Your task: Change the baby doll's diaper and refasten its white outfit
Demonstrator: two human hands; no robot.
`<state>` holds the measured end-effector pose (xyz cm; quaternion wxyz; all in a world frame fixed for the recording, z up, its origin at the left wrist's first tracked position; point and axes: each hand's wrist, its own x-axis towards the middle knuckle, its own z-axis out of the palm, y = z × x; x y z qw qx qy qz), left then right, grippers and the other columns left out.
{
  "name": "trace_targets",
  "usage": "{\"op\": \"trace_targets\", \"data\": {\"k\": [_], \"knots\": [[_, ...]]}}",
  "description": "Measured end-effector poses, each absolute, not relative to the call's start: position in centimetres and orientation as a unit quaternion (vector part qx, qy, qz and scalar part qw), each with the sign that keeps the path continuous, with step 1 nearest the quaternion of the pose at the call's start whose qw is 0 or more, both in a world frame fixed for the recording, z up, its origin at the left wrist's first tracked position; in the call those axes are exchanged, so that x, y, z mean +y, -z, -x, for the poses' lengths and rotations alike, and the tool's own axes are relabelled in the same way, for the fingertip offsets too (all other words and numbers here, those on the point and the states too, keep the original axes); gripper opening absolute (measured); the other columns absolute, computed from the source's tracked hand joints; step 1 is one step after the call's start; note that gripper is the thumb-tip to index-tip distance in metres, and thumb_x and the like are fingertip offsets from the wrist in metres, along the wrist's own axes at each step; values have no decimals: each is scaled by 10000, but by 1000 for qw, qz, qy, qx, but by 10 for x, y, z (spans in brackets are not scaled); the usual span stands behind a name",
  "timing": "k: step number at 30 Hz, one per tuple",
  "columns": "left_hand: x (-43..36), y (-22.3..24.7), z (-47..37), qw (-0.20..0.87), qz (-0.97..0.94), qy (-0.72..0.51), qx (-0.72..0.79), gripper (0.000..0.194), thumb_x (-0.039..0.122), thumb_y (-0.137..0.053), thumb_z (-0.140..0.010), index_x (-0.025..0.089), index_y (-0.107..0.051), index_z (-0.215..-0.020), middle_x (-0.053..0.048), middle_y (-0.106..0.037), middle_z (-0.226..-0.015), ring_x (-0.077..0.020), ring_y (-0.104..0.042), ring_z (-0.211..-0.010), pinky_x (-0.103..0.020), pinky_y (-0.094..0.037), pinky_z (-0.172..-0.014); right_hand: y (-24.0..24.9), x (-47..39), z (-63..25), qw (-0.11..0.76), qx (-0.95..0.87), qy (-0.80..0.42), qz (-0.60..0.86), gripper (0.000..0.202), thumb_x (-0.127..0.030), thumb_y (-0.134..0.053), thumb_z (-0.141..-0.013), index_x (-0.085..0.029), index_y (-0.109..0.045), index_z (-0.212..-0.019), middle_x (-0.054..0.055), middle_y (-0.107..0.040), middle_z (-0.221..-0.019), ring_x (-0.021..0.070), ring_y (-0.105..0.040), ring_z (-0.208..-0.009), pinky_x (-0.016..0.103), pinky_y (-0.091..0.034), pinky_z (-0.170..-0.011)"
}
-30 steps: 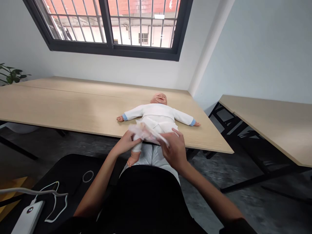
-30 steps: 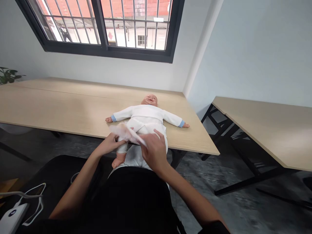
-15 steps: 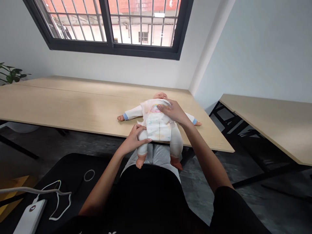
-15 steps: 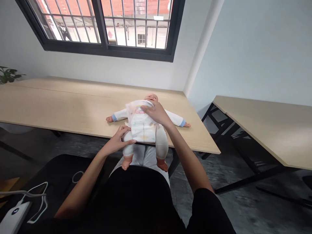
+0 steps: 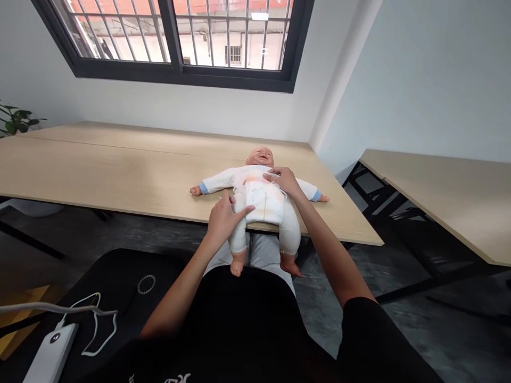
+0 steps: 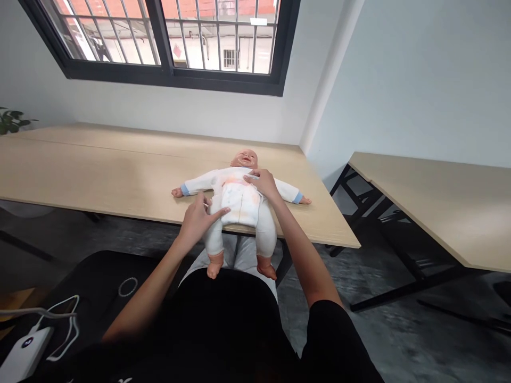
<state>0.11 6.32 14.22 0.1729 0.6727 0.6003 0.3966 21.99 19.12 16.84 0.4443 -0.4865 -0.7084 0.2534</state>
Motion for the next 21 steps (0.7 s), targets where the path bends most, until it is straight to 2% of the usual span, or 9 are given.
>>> {"op": "trace_targets", "data": {"k": [1,3,6,8,11,14,18,19,21], "knots": [[67,-144,-2,166,-674,-398,600,485,515,-786,-860,199,-503,-1095,-68,-647,-999,-286,-663,-907,-402,-528,-827,-166,193,-219,456,-709,-246,478,294,-460,-692,-747,-173,-676,-682,14,-662,-687,194,-575,-745,305,-382,-718],[76,-148,-6,128,-694,-413,576,591,522,-725,-911,171,-470,-1313,-148,-649,-1235,-329,-658,-1126,-451,-530,-963,-163,195,-219,478,-708,-240,461,287,-463,-708,-737,-178,-691,-708,27,-698,-743,205,-603,-774,313,-404,-738],[96,-156,-16,57,-750,-401,522,552,469,-543,-1025,177,-446,-1484,-186,-502,-1542,-341,-450,-1473,-500,-367,-1219,-161,199,-217,495,-701,-240,455,267,-443,-724,-733,-178,-714,-760,41,-720,-796,213,-626,-801,319,-433,-756],[112,-161,-23,78,-791,-346,498,519,429,-433,-1064,183,-463,-1520,-156,-411,-1645,-314,-311,-1576,-486,-261,-1292,-160,203,-216,487,-698,-237,469,240,-415,-727,-748,-177,-714,-776,36,-704,-770,205,-621,-773,318,-445,-751],[134,-167,-29,165,-823,-257,479,563,432,-322,-1085,185,-413,-1582,-113,-332,-1704,-265,-211,-1623,-465,-190,-1322,-159,214,-213,465,-686,-216,516,197,-371,-707,-806,-175,-700,-817,34,-684,-765,194,-610,-741,321,-473,-754],[150,-171,-31,194,-831,-221,472,616,498,-265,-1087,211,-344,-1626,-92,-287,-1720,-259,-201,-1627,-513,-165,-1321,-157,228,-208,442,-685,-152,559,147,-312,-626,-893,-181,-682,-857,52,-679,-811,212,-616,-804,350,-505,-834],[157,-177,-37,146,-827,-201,505,623,560,-285,-1075,232,-405,-1590,-105,-357,-1689,-364,-175,-1623,-720,-103,-1260,-157,243,-202,403,-684,-23,607,163,-242,-535,-956,-183,-686,-970,106,-665,-889,290,-606,-974,435,-488,-963],[158,-178,-40,117,-830,-211,503,605,559,-322,-1070,233,-435,-1567,-109,-388,-1674,-376,-169,-1621,-743,-76,-1251,-158,245,-201,389,-682,-3,619,173,-247,-532,-966,-178,-685,-1010,126,-663,-937,308,-594,-1014,446,-482,-971],[159,-181,-46,62,-857,-242,452,518,498,-395,-1065,219,-527,-1481,-113,-482,-1615,-353,-237,-1605,-702,-70,-1277,-160,246,-199,357,-681,11,639,159,-260,-554,-968,-171,-669,-1032,145,-645,-1004,322,-574,-1050,442,-478,-959]]}}
